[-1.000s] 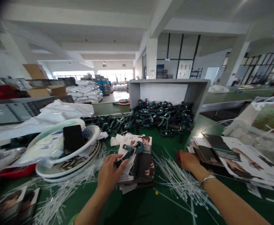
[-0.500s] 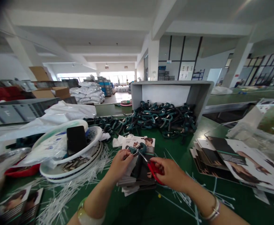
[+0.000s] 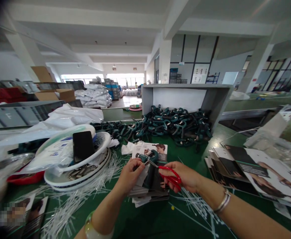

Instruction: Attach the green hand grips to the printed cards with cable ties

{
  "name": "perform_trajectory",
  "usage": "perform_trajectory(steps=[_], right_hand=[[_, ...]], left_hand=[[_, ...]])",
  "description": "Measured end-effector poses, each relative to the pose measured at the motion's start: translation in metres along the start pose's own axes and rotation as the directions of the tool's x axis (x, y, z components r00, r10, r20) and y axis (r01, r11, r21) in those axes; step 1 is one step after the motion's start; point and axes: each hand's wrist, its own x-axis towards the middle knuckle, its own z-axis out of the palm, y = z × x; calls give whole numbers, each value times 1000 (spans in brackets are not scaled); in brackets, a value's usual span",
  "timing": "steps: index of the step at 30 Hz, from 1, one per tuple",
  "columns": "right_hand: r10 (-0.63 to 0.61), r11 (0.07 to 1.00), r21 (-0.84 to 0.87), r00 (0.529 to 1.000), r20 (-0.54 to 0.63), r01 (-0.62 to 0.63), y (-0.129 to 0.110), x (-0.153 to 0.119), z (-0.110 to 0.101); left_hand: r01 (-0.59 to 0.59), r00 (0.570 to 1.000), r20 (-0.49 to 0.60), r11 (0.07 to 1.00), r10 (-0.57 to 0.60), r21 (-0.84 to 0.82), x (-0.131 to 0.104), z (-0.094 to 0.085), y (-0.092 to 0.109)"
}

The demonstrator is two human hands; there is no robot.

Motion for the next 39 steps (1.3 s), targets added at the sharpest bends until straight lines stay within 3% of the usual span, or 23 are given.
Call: perform_trajectory(steps=[4,9,13,18,23,26,33,36,39], right_hand=[[-63,993,101,998,9,62,8,7,1],[-48,995,97,994,100,38,14,4,-13],[-6,998,66,988,154,-4,9,-2,-15],[6,995,99,994,111,-17,8,4,-5],[66,964,254,997,38,-73,18,4,-1],[63,960,270,996,57,-76,19,3,-1],[-101,995,32,986,132,97,21,6,-1],[-52,991,-115,992,113,65,21,-3,-7],[30,950,-312,988,149,18,5,-15,-12]], left_hand=[[-10,1000,24,999,9,45,-2,-1,1],[25,1000,17,999,-25,37,-1,-1,1],[-36,999,23,998,34,53,-2,0,0],[-92,994,70,993,86,80,-3,-2,1],[-90,992,92,994,85,58,-3,-4,3],[-95,991,101,994,89,54,-2,-3,3],[-2,998,67,999,-1,47,-1,0,0],[57,998,23,998,-56,-35,0,1,-2],[104,994,-1,970,-106,-220,0,-2,-3]])
